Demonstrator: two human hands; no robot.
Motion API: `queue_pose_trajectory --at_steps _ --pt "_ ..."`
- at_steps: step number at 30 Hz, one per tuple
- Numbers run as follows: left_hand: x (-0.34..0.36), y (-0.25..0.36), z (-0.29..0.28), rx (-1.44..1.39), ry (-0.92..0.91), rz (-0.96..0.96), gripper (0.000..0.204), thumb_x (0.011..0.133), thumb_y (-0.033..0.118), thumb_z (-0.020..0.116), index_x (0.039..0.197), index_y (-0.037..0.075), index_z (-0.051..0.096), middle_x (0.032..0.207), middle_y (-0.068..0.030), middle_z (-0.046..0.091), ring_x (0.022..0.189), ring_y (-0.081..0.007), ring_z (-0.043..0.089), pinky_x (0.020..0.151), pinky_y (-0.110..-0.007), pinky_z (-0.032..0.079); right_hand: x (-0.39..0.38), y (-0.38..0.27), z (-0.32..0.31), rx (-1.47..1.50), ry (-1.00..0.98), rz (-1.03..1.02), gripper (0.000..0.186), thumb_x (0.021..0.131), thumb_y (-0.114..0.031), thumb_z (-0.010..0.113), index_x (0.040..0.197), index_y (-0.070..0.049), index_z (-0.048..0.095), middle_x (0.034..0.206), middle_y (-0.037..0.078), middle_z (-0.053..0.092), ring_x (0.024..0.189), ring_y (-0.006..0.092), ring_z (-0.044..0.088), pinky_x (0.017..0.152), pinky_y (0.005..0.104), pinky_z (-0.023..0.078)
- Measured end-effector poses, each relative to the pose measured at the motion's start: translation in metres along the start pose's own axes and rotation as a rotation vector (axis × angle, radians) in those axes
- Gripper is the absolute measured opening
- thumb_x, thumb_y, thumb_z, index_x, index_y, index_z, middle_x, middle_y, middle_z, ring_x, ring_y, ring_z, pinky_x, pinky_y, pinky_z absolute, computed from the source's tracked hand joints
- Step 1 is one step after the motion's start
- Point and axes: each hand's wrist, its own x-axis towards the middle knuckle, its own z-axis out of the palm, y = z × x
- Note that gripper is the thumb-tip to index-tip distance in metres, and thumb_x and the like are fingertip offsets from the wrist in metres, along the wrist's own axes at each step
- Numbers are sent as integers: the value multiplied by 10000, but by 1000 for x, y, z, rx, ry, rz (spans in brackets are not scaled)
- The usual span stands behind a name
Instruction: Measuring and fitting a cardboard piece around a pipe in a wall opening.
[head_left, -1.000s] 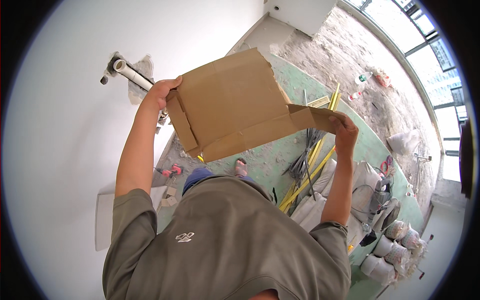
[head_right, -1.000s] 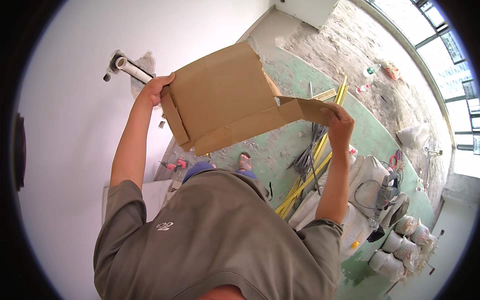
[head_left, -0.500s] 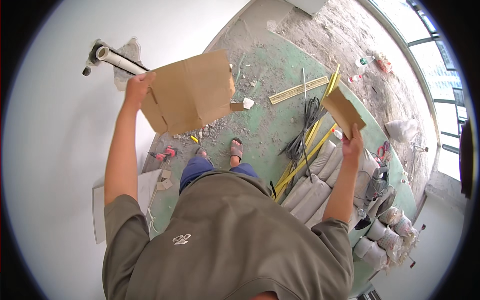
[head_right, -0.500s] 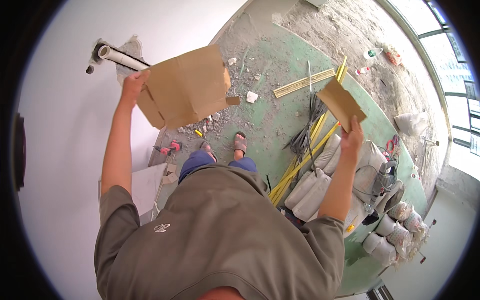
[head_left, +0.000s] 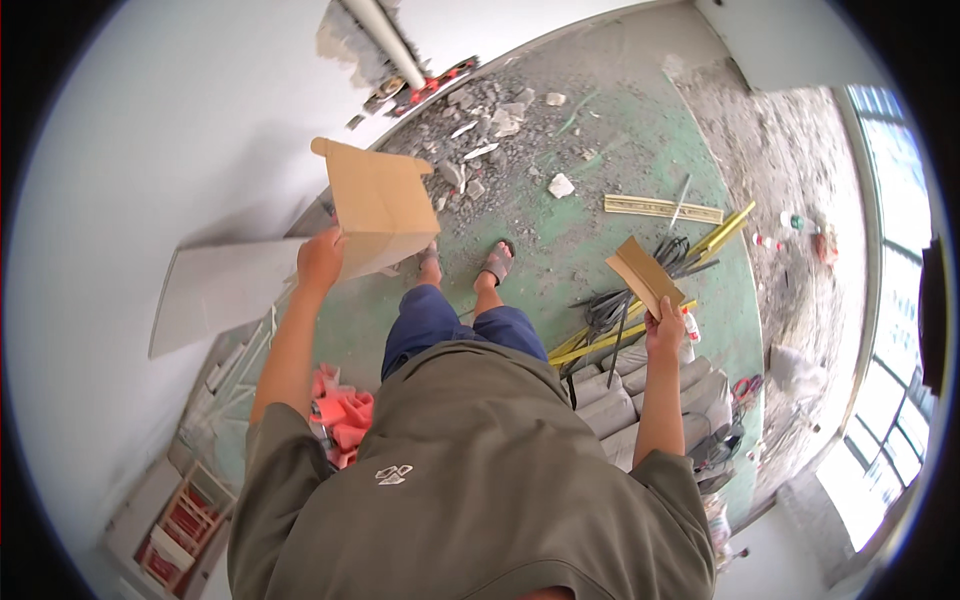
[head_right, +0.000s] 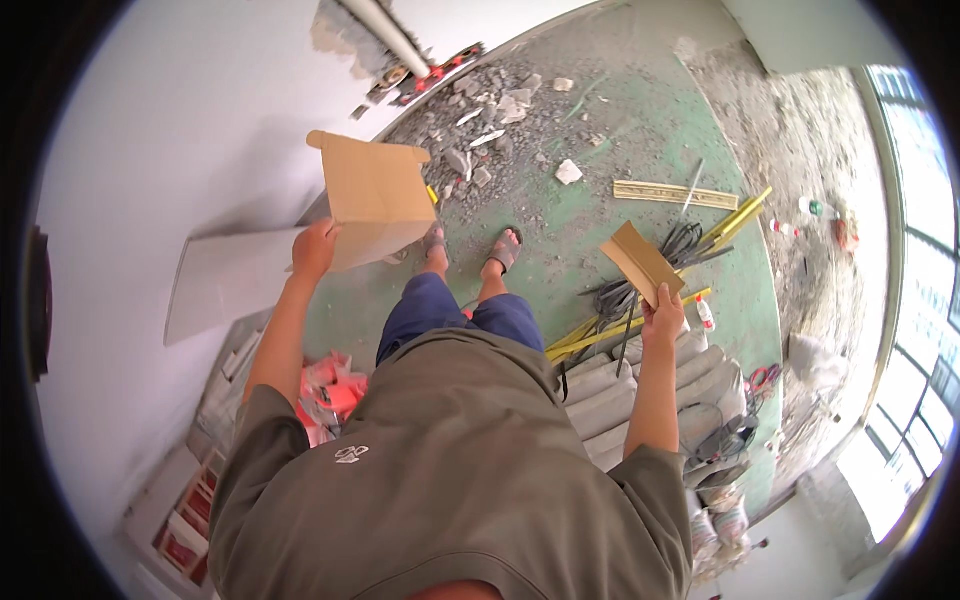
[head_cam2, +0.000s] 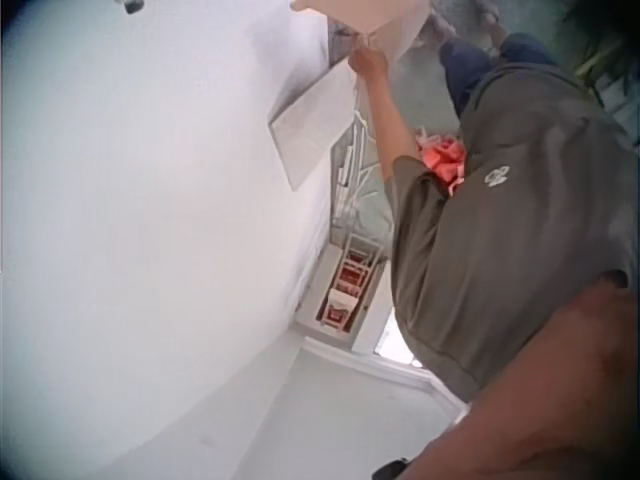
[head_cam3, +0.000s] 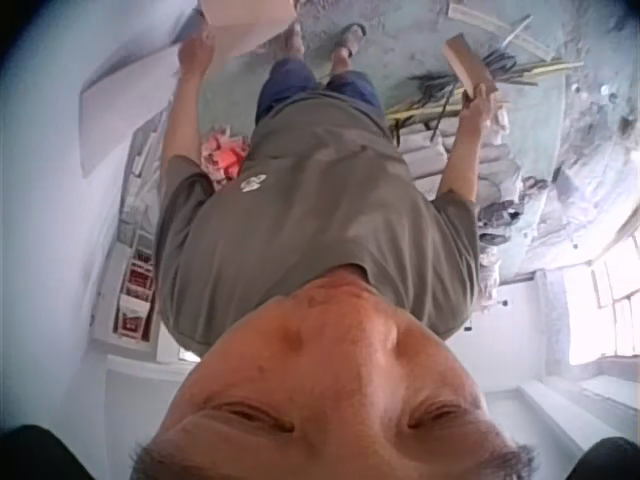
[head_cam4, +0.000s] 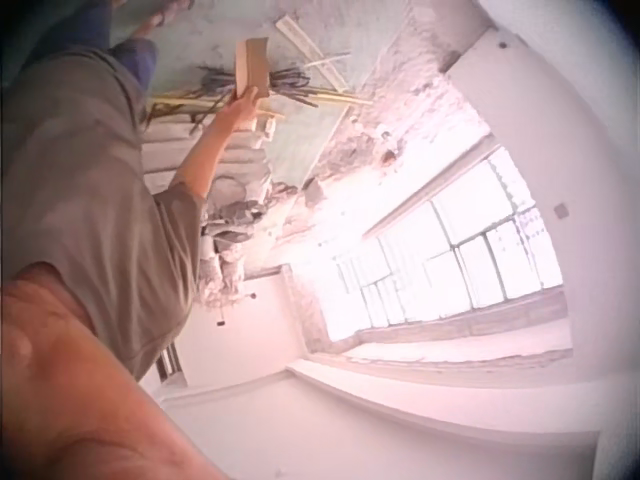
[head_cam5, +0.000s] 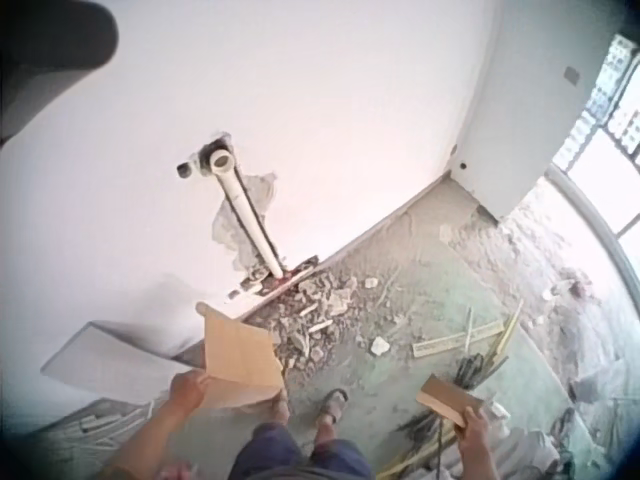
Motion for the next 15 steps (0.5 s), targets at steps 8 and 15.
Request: queue_pose_trajectory --at_steps 8,15 --pt "-189 -95 100 -113 -63 -361 245 867 214 561 1028 58 661 1011 -197 642 916 -385 614 787 -474 487 19 1 140 -348 -318 47 188 907 -166 619 1072 -76 634 895 -7 625 755 99 594 615 245 495" --pt "-263 -133 175 -308 -106 -686 194 838 159 550 949 41 658 962 -215 642 892 -406 607 774 -484 479 23 -42 246 -825 -593 -230 229 885 -176 656 1053 -20 667 853 -27 643 746 36 541 674 182 430"
